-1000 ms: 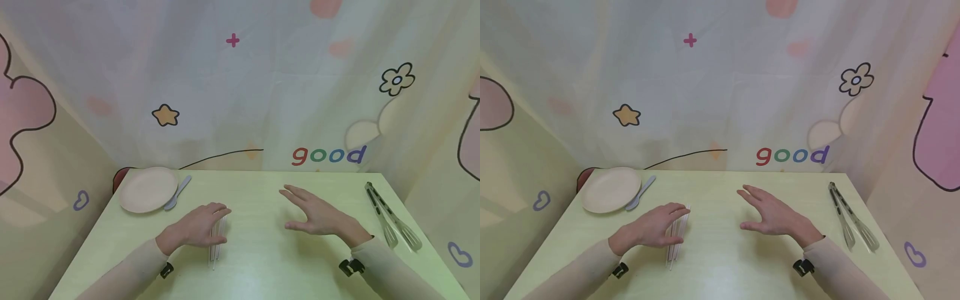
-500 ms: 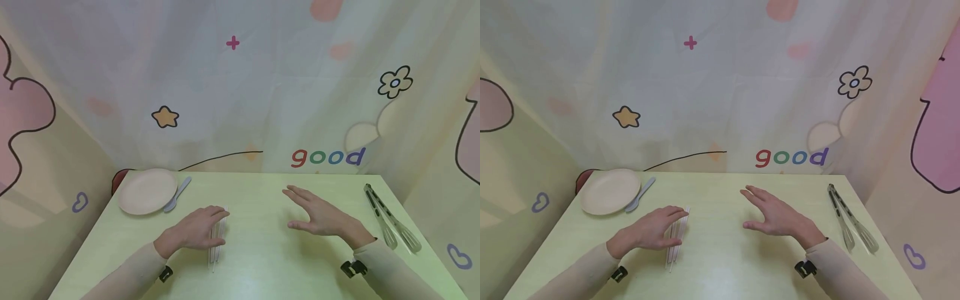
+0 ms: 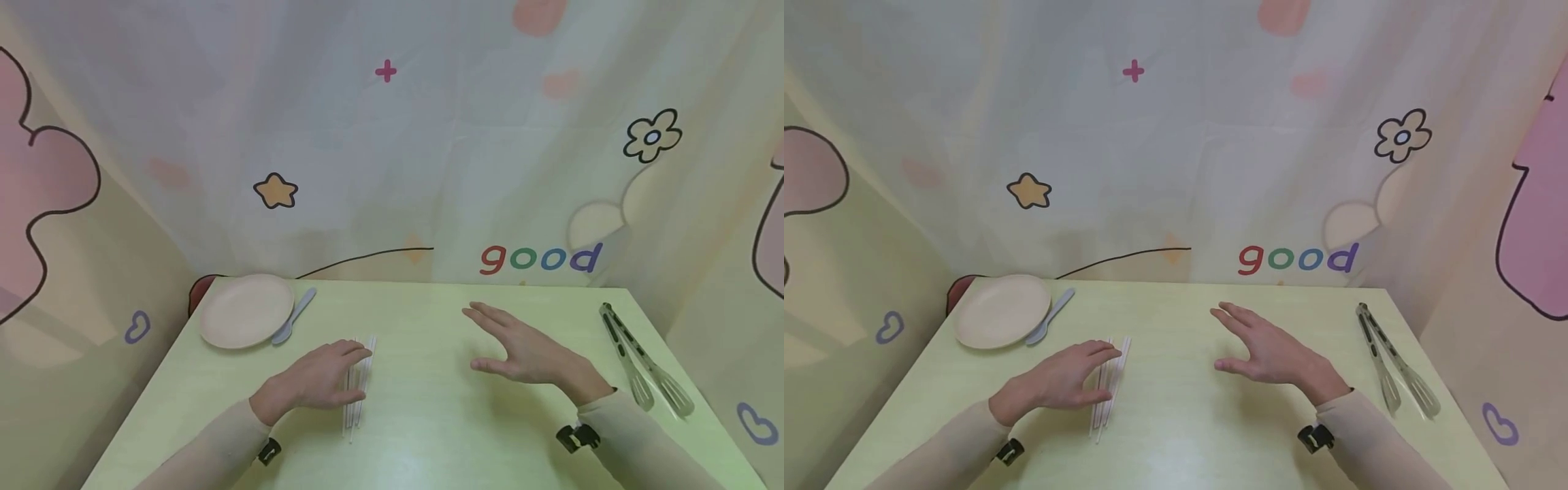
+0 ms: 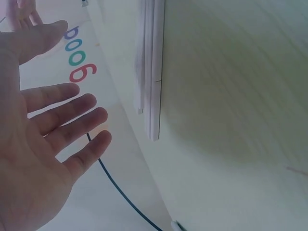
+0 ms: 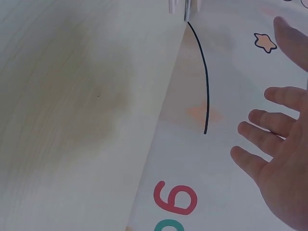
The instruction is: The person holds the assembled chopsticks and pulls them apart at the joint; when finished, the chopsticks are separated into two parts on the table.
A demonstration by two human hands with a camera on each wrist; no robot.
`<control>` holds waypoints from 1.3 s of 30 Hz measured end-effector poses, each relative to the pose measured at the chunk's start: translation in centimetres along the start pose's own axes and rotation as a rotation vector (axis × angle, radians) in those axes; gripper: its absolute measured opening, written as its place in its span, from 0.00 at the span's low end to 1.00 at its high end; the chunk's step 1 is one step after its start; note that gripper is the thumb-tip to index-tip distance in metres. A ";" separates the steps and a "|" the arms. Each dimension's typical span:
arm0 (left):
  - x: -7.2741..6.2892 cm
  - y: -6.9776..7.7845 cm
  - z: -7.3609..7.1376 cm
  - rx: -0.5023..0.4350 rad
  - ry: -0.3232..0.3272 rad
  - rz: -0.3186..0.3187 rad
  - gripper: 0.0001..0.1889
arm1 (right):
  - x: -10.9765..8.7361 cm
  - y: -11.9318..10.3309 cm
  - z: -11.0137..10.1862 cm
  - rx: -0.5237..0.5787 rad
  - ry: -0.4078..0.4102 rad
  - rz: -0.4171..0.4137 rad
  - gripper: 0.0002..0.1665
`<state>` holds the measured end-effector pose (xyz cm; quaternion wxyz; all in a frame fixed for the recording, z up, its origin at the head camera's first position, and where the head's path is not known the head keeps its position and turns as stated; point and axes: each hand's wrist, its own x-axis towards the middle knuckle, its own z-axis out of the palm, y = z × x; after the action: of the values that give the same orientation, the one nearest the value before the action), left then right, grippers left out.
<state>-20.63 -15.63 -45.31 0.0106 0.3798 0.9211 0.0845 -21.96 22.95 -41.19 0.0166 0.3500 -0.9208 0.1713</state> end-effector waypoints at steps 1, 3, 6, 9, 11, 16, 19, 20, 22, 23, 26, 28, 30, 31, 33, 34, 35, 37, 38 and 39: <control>0.0 0.0 0.2 -0.009 -0.008 -0.009 0.35 | -0.1 0.0 0.1 0.001 0.000 0.003 0.51; -0.1 -0.1 0.5 -0.029 -0.025 -0.033 0.35 | -0.3 0.1 0.2 0.009 -0.002 0.013 0.51; -0.2 -0.1 0.9 -0.059 -0.016 -0.057 0.35 | -0.7 0.3 0.4 0.021 -0.003 0.029 0.52; -0.4 -0.1 1.3 -0.091 -0.005 -0.071 0.34 | -1.2 0.5 0.7 0.035 -0.002 0.051 0.52; -0.6 -0.2 1.4 -0.106 -0.002 -0.079 0.33 | -1.6 0.6 0.8 0.038 0.005 0.065 0.52; -1.0 -0.3 1.8 -0.131 -0.003 -0.101 0.32 | -2.5 0.9 1.0 0.038 0.014 0.096 0.51; -1.1 -0.3 1.8 -0.136 -0.001 -0.104 0.32 | -2.8 1.0 1.1 0.037 0.027 0.099 0.51; -1.1 -0.3 1.8 -0.137 0.000 -0.104 0.32 | -2.9 1.0 1.1 0.034 0.031 0.100 0.51; -1.2 -0.3 1.8 -0.142 -0.001 -0.101 0.32 | -3.0 1.1 1.2 0.032 0.039 0.103 0.51; -1.2 -0.3 1.8 -0.145 -0.001 -0.099 0.32 | -3.0 1.2 1.2 0.029 0.042 0.102 0.51; -1.2 -0.4 1.9 -0.154 0.001 -0.099 0.32 | -3.1 1.2 1.1 0.033 0.043 0.109 0.51; -1.2 -0.4 1.9 -0.166 0.001 -0.102 0.31 | -3.2 1.2 1.2 0.032 0.049 0.107 0.51; -1.2 -0.3 2.0 -0.171 -0.002 -0.106 0.31 | -3.3 1.2 1.2 0.036 0.051 0.110 0.50; -1.3 -0.3 2.1 -0.174 -0.003 -0.108 0.31 | -3.4 1.3 1.3 0.037 0.053 0.110 0.50; -1.3 -0.2 2.2 -0.177 -0.004 -0.113 0.31 | -3.6 1.3 1.4 0.038 0.057 0.109 0.50; -1.4 -0.2 2.2 -0.175 -0.003 -0.115 0.31 | -3.7 1.4 1.5 0.039 0.058 0.111 0.50; -1.4 -0.2 2.3 -0.174 -0.003 -0.118 0.31 | -3.8 1.4 1.5 0.044 0.058 0.115 0.50; -1.5 -0.2 2.3 -0.169 0.001 -0.120 0.31 | -4.0 1.4 1.6 0.049 0.059 0.118 0.50; -1.5 -0.2 2.4 -0.165 0.005 -0.121 0.31 | -4.1 1.4 1.7 0.055 0.061 0.118 0.49; -1.6 -0.2 2.4 -0.164 0.008 -0.119 0.31 | -4.2 1.4 1.7 0.059 0.064 0.119 0.49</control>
<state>-19.42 -16.50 -47.79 0.0431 0.3218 0.9321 0.1606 -19.54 25.99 -43.85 0.0256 0.2894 -0.9335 0.2103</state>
